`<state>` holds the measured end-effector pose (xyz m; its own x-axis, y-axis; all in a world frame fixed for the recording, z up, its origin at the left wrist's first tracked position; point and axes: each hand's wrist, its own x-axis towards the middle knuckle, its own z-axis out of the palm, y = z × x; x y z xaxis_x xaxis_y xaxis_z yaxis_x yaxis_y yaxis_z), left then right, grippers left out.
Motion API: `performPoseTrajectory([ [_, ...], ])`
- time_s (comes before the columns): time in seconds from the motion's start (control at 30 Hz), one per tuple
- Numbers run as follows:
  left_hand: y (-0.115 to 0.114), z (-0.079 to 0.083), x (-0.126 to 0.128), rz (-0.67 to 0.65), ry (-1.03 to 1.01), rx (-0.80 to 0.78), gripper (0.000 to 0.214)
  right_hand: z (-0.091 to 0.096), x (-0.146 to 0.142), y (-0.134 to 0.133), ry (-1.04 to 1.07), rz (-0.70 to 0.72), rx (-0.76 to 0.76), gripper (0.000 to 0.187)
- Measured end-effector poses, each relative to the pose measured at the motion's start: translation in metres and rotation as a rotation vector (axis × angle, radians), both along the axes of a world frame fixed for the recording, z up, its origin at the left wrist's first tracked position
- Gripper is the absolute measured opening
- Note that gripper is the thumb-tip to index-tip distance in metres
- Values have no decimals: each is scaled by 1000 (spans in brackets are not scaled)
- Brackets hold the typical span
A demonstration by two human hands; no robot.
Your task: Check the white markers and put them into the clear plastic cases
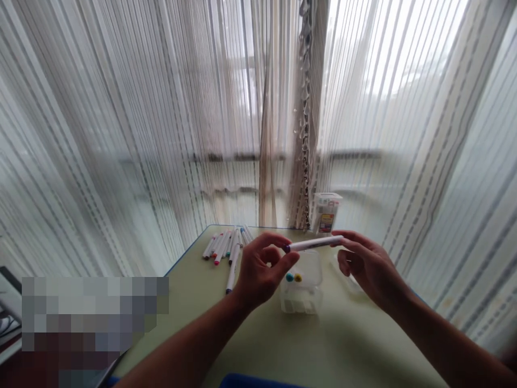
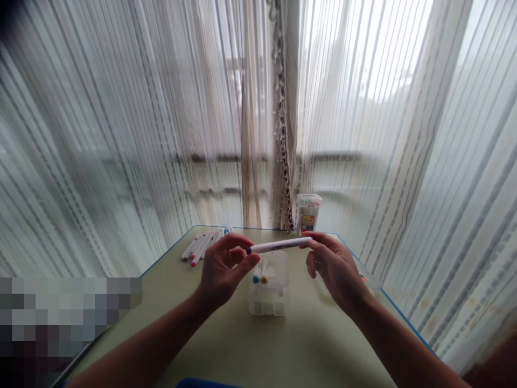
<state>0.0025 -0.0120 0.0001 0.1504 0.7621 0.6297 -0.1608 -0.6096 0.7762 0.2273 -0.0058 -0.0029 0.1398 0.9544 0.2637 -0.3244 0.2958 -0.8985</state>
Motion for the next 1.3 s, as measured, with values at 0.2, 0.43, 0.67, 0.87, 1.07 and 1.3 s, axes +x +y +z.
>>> performPoseTrajectory([
  [0.2, -5, 3, 3, -25, 32, 34, 23, -2, 2, -1, -12, -3, -32, 29],
  [0.43, -5, 3, 3, -14, 30, 15, 21, -2, 2, -1, -6, -9, -31, 23],
  [0.67, 13, 7, -2, -57, -321, -278, 26, 6, 0, -3, 76, 53, 35, 23],
  [0.87, 19, 18, -11, -135, -485, -475, 32, 6, -2, -3, 98, 63, 50, 22],
  [1.07, 23, 18, -14, -168, -534, -594, 22, 5, -3, -2, 92, 91, 74, 25],
  [1.3, 23, 19, -16, -159, -545, -631, 21, 3, -1, 0, 75, 111, 100, 26],
])
